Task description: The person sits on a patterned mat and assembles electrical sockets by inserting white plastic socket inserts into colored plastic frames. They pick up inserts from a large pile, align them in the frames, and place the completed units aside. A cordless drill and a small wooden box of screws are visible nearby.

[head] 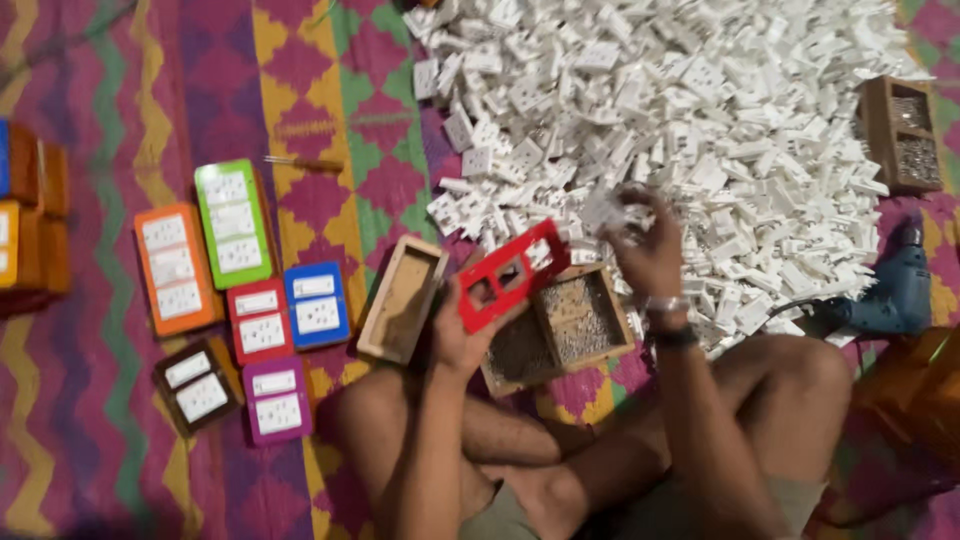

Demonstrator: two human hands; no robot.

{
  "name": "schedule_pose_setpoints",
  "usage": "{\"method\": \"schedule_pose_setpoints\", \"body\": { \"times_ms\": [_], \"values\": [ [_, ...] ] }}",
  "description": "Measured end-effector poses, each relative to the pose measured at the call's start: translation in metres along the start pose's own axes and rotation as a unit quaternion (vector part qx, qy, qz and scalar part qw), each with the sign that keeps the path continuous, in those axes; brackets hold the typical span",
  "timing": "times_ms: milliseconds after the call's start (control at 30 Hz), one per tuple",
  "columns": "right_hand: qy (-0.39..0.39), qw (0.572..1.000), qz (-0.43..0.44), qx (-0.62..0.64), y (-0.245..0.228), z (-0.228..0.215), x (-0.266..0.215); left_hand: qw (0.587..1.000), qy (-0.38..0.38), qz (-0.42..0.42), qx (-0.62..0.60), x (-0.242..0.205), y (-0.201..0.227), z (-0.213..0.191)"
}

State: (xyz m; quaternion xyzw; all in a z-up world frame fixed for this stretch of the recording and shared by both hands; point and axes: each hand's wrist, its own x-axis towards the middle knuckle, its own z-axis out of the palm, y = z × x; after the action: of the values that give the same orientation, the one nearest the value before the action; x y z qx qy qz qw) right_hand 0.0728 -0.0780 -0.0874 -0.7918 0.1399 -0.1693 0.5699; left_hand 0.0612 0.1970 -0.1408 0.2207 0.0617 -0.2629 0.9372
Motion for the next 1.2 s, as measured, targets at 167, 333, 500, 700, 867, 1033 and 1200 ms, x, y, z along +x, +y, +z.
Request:
{"method": "schedule_pose_setpoints", "body": {
  "times_ms": [167, 333, 500, 700, 867, 1033, 1200],
  "values": [
    [-0.053, 0.915, 0.237, 0.322, -0.028, 0.079, -0.112, 0.996, 0.007, 0.035, 0.076, 0.0, -0.023, 0.002],
    [-0.024, 0.972, 0.177, 0.156, -0.024, 0.087, -0.127, 0.996, 0.0, 0.039, 0.077, -0.015, -0.019, 0.009],
    [-0.017, 0.935, 0.261, 0.241, -0.025, 0.085, -0.124, 0.998, -0.053, 0.014, 0.022, -0.017, -0.018, 0.024],
    [-0.083, 0.944, 0.191, 0.256, -0.036, 0.079, -0.122, 0.999, -0.035, 0.005, 0.026, -0.016, -0.011, 0.026],
    [-0.234, 0.94, -0.177, -0.171, -0.065, 0.038, -0.089, 0.999, -0.016, -0.028, 0.044, -0.006, -0.011, 0.015],
    [-0.425, 0.852, -0.275, -0.134, -0.083, 0.045, -0.048, 0.986, 0.011, -0.147, 0.082, -0.007, -0.029, 0.001],
    [-0.354, 0.855, -0.318, -0.205, -0.095, 0.059, -0.046, 0.989, 0.031, -0.143, -0.01, -0.002, -0.033, -0.008]
  ]
}}
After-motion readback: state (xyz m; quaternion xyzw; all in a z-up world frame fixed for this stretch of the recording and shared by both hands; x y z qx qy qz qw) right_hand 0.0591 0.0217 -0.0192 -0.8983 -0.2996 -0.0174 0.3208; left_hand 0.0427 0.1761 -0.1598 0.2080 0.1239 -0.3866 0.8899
